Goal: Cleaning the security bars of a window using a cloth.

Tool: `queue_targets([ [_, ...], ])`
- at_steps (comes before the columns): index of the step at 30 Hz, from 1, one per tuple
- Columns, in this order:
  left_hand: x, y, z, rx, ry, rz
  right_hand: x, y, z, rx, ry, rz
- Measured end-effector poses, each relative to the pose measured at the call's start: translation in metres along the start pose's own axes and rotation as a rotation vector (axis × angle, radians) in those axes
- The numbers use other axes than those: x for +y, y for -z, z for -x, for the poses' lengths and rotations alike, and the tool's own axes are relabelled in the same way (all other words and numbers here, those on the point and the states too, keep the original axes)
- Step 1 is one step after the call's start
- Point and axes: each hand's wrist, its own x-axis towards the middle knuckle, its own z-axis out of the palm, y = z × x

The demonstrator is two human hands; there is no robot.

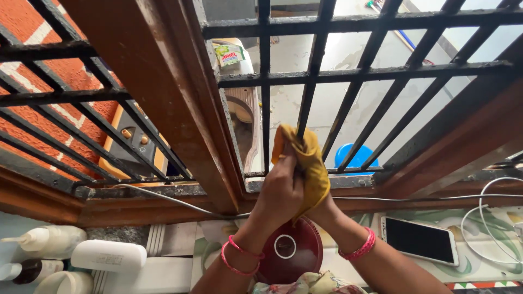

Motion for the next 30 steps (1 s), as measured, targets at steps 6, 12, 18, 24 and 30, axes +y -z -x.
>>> queue_targets([
  [6,-0.057,-0.012,0.040,-0.307,0.370,-0.108,0.039,-0.005,0.044,0.181,-0.418,-0.282],
  [12,0.009,0.006,0.025,-0.203,0.388,0.116,0.038,0.014,0.025,0.039,-0.309,-0.196],
  [18,0.070,0.017,0.000,-0.144,0.140,-0.046,0.010,0.025,-0.037,0.061,-0.361,-0.913],
  [24,0.083,0.019,-0.035,0.074,-0.416,-0.265,-0.021,0.024,-0.082,-0.269,0.047,-1.013],
  [30,0.046,-0.005,-0.006,0.013,-0.338,-0.325,0.032,0.034,-0.053,-0.051,-0.475,-1.297],
])
